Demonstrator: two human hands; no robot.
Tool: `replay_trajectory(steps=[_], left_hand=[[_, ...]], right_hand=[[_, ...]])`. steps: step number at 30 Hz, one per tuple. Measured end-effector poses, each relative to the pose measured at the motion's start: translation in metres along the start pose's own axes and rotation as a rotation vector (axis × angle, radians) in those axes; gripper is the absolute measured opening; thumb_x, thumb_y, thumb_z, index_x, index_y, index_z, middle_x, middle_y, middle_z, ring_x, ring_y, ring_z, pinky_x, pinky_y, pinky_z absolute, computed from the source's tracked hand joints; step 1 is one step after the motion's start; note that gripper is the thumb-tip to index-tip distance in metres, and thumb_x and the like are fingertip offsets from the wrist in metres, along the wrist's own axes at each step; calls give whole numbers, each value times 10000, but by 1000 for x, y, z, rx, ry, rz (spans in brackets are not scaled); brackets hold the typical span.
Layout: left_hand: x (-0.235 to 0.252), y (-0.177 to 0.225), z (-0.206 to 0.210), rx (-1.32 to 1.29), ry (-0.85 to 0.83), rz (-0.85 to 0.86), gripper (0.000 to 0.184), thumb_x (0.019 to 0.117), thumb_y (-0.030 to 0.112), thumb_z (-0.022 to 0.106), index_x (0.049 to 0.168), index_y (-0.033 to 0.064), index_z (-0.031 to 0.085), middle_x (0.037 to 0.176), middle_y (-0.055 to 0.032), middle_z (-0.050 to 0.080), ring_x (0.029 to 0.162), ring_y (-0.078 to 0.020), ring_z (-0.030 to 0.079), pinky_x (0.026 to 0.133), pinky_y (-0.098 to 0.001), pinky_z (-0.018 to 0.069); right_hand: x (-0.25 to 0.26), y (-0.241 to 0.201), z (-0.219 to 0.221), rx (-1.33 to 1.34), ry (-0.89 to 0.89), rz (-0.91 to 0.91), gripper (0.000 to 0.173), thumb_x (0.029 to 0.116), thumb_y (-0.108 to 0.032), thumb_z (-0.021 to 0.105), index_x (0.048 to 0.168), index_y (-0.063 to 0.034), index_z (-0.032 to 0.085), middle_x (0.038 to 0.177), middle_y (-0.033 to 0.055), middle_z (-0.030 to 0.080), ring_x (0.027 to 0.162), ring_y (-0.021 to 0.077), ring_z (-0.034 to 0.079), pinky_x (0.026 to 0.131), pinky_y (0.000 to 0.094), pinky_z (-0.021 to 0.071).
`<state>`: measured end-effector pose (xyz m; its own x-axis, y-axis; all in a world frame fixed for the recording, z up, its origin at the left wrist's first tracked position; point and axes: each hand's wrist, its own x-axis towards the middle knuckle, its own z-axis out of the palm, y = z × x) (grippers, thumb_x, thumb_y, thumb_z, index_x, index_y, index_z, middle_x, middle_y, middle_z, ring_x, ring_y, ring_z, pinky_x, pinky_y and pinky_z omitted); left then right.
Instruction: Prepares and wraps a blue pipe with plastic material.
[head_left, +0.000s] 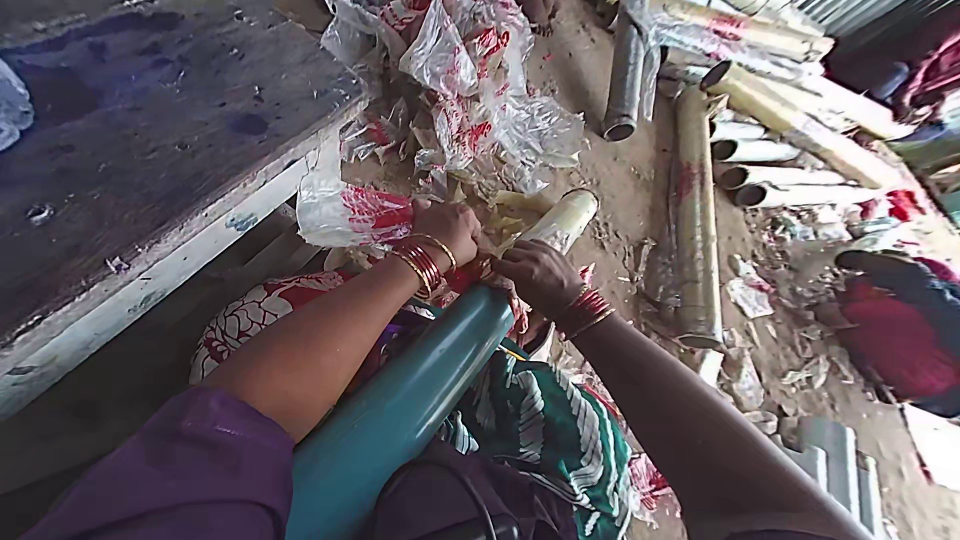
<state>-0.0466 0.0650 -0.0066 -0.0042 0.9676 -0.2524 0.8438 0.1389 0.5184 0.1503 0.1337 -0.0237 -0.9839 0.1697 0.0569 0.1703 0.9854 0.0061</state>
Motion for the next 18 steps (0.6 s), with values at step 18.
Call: replay_trajectory(steps=[18], left_hand=[[38,-23,7,-103,4,-162,187,957,300,714,1022,151,806,1224,-136,700,1305,-353,537,1079,-740,250]], right_hand=[[8,12,-9,-110,-104,-159,99,847,111,640,820,26,684,716,162,650,728,352,681,725,510,522]])
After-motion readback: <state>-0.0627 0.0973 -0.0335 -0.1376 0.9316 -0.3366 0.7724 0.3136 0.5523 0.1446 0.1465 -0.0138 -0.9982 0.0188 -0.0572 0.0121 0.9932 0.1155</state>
